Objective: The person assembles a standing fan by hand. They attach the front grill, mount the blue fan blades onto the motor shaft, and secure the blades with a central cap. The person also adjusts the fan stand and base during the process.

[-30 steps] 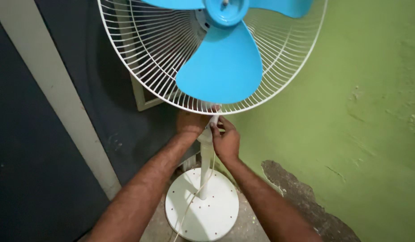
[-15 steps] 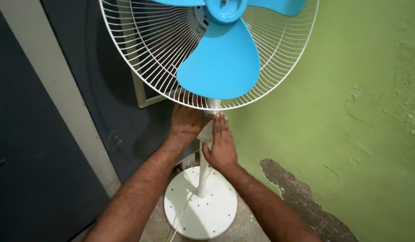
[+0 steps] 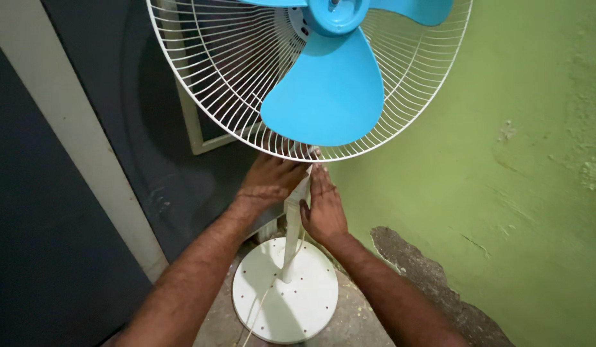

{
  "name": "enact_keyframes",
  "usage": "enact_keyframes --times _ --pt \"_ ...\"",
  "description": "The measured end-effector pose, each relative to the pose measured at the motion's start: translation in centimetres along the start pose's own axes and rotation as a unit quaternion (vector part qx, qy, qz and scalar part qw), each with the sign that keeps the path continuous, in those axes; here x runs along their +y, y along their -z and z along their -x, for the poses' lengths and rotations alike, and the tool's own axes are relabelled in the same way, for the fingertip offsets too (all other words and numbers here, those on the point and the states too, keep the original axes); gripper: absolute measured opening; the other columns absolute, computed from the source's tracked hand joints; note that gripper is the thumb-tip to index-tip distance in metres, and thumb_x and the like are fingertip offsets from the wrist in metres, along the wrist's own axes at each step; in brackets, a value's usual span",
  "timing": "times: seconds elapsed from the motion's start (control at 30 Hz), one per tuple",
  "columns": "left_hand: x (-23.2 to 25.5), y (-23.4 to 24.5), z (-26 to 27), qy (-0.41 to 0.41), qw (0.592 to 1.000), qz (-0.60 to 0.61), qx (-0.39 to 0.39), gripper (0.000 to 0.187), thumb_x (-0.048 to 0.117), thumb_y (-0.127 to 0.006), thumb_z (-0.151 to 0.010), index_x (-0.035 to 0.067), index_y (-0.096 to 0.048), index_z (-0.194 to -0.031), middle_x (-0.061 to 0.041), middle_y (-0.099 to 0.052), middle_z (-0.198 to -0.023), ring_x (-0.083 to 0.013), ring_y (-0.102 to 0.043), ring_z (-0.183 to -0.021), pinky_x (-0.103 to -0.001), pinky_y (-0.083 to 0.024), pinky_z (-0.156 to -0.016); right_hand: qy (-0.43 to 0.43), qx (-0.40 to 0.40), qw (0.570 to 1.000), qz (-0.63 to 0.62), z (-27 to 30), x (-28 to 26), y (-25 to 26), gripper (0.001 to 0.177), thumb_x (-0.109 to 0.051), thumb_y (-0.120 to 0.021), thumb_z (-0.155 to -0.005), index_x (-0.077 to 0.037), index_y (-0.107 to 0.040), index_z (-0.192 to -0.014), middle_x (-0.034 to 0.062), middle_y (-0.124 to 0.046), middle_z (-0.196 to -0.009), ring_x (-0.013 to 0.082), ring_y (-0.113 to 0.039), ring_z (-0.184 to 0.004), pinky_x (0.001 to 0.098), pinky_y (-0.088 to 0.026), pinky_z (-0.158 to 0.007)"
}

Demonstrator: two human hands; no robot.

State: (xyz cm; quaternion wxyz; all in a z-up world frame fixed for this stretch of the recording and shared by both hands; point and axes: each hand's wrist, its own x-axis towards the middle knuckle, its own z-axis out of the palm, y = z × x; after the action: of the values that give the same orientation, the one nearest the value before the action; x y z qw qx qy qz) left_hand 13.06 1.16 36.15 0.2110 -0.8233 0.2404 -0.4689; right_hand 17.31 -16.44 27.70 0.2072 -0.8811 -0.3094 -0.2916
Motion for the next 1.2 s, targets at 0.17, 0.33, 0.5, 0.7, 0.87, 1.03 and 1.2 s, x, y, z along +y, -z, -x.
enact_keyframes --times 0.17,0.33,0.5,0.7,0.87,1.03,1.2 --pt "0.5 0.8 -0.8 0.053 0.988 0.106 -0.095 0.057 0.028 -0.058 -0.098 0.015 -0.046 -0.152 -0.010 -0.043 -0.158 -0.0317 -0.035 -0.147 -0.061 -0.026 -0.120 0.009 -0.005 1.000 0.017 0.7 -0.2 0.6 0.098 -0.037 -0.065 -0.091 0.000 -0.006 -0.160 0.0195 -0.012 -0.169 0.0357 -0.015 -0.156 0.0544 -0.018 -0.123" --pt "1.1 0.8 -0.9 0.043 0.996 0.057 -0.057 0.059 0.033 -0.057 -0.098 0.013 -0.045 -0.152 -0.012 -0.041 -0.158 -0.0361 -0.037 -0.144 -0.064 -0.028 -0.115 -0.006 -0.041 0.999 0.032 1.3 -0.7 1.9 0.101 -0.039 -0.066 -0.089 -0.004 -0.005 -0.161 0.0164 -0.010 -0.170 0.0333 -0.013 -0.156 0.0573 -0.015 -0.124" --pt "1.8 1.3 -0.3 0.059 0.997 0.013 -0.040 0.065 0.036 -0.059 -0.100 0.014 -0.038 -0.158 -0.014 -0.036 -0.165 -0.0382 -0.034 -0.151 -0.066 -0.025 -0.121 -0.002 -0.019 1.000 0.016 2.3 -1.1 2.5 0.100 -0.039 -0.066 -0.090 -0.005 -0.006 -0.163 0.0145 -0.013 -0.171 0.0317 -0.014 -0.157 0.0601 -0.016 -0.123" --pt "3.5 2.6 -0.8 0.114 0.986 -0.001 -0.123 0.080 0.037 -0.058 -0.094 0.021 -0.022 -0.163 -0.007 -0.016 -0.171 -0.0352 -0.016 -0.156 -0.068 -0.004 -0.122 0.012 -0.023 0.999 0.027 4.1 -1.6 3.5 0.100 -0.038 -0.068 -0.089 -0.004 -0.008 -0.161 0.0168 -0.013 -0.170 0.0335 -0.013 -0.157 0.0609 -0.016 -0.121" --pt "3.4 1.8 -0.6 0.114 0.978 -0.018 -0.175 0.082 0.036 -0.056 -0.094 0.023 -0.015 -0.165 -0.007 -0.009 -0.172 -0.0356 -0.009 -0.156 -0.067 0.000 -0.120 0.021 -0.018 1.000 0.013 3.9 -1.6 3.5 0.100 -0.036 -0.069 -0.088 -0.003 -0.009 -0.161 0.0186 -0.013 -0.169 0.0351 -0.014 -0.156 0.0594 -0.017 -0.122" --pt "3.2 1.4 0.2 0.099 0.989 0.018 -0.105 0.080 0.033 -0.056 -0.095 0.023 -0.018 -0.165 -0.007 -0.010 -0.173 -0.0341 -0.010 -0.158 -0.067 -0.001 -0.124 0.014 -0.029 0.999 0.000 3.9 -1.9 3.6 0.100 -0.036 -0.070 -0.088 -0.003 -0.010 -0.161 0.0181 -0.014 -0.169 0.0357 -0.014 -0.157 0.0587 -0.016 -0.123" --pt "3.0 1.3 1.0 0.036 0.992 -0.016 -0.118 0.086 0.029 -0.060 -0.091 0.021 -0.020 -0.167 -0.006 -0.007 -0.174 -0.0316 -0.004 -0.159 -0.063 0.000 -0.123 0.012 -0.043 0.999 0.024 3.5 -2.0 3.3 0.100 -0.038 -0.070 -0.088 -0.002 -0.010 -0.160 0.0190 -0.012 -0.168 0.0353 -0.012 -0.156 0.0606 -0.014 -0.122"
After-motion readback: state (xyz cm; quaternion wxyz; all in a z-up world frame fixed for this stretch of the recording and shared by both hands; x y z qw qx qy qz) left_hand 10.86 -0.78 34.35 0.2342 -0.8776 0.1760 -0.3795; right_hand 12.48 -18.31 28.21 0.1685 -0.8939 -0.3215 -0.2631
